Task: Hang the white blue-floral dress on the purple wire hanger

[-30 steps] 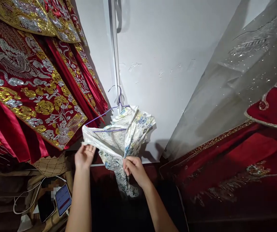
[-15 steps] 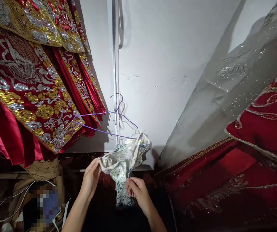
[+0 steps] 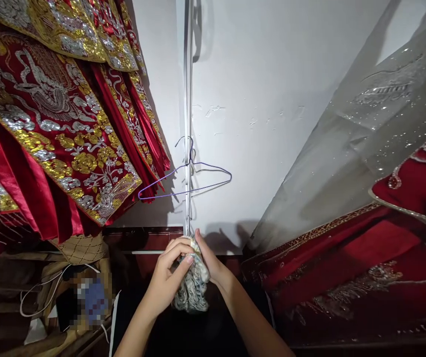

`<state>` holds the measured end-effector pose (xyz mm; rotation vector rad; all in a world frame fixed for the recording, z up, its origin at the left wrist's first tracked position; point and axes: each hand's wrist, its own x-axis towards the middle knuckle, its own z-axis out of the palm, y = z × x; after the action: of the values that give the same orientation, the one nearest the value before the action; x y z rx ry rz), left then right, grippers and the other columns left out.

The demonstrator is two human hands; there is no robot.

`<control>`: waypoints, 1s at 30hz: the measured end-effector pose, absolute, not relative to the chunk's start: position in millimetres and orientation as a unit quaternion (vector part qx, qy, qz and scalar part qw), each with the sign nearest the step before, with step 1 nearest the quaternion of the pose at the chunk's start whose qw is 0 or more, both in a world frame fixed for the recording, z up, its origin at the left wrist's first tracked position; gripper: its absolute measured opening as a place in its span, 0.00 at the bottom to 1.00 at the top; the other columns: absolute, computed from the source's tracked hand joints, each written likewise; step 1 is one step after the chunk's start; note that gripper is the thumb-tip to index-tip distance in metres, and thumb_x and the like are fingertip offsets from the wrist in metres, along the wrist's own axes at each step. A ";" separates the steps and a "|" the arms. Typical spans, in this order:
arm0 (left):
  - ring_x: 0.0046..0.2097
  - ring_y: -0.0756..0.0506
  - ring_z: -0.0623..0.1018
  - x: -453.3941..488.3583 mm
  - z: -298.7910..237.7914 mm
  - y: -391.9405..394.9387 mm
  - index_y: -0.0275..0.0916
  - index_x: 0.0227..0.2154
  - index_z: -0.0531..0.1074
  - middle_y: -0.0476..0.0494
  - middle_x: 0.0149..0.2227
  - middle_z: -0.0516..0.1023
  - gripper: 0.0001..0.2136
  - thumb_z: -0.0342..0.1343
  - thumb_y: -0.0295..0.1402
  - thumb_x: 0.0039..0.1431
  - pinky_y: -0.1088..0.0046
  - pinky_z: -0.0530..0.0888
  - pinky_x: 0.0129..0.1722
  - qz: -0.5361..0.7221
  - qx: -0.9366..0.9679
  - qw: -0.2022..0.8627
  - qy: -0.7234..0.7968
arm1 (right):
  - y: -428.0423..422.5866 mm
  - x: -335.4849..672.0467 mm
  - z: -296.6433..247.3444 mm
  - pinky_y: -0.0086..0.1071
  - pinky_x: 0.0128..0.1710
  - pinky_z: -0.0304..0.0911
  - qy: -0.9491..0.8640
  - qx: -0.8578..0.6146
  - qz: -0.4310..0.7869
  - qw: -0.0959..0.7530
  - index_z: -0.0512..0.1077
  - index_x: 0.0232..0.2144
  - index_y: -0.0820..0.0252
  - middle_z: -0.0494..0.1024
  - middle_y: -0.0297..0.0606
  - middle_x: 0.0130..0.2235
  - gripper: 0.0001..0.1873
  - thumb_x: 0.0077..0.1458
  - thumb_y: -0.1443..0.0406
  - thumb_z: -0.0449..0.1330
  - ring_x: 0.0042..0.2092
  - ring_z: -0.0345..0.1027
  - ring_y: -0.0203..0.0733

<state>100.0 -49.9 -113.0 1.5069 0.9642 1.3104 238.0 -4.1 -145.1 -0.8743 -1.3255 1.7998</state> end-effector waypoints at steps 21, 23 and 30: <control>0.27 0.39 0.77 -14.3 -121.2 -3.7 0.46 0.18 0.73 0.48 0.20 0.75 0.12 0.72 0.40 0.38 0.63 0.75 0.44 0.446 0.623 0.410 0.495 | 157.3 283.1 -120.5 0.31 0.36 0.61 -0.708 -0.431 0.366 0.423 0.74 0.32 0.63 0.76 0.37 0.32 0.13 0.48 0.64 0.51 0.34 0.65 0.40; 0.25 0.40 0.76 -25.9 -129.8 -2.9 0.47 0.17 0.73 0.49 0.19 0.74 0.11 0.73 0.36 0.36 0.62 0.74 0.46 0.432 0.630 0.412 0.498 | 151.0 287.1 -131.3 0.29 0.31 0.58 -0.710 -0.438 0.359 0.418 0.70 0.24 0.62 0.71 0.34 0.25 0.11 0.47 0.64 0.51 0.29 0.61 0.38; 0.32 0.39 0.80 -57.0 -140.9 34.4 0.46 0.17 0.72 0.44 0.27 0.80 0.15 0.73 0.25 0.30 0.63 0.70 0.55 0.449 0.625 0.390 0.506 | 117.7 322.1 -135.2 0.28 0.26 0.48 -0.692 -0.498 0.275 0.444 0.65 0.20 0.58 0.62 0.31 0.21 0.08 0.46 0.63 0.51 0.26 0.54 0.36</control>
<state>-57.0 34.4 -140.9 1.5878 1.2874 1.1417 322.1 117.7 -135.2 -1.2346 -1.7159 0.6813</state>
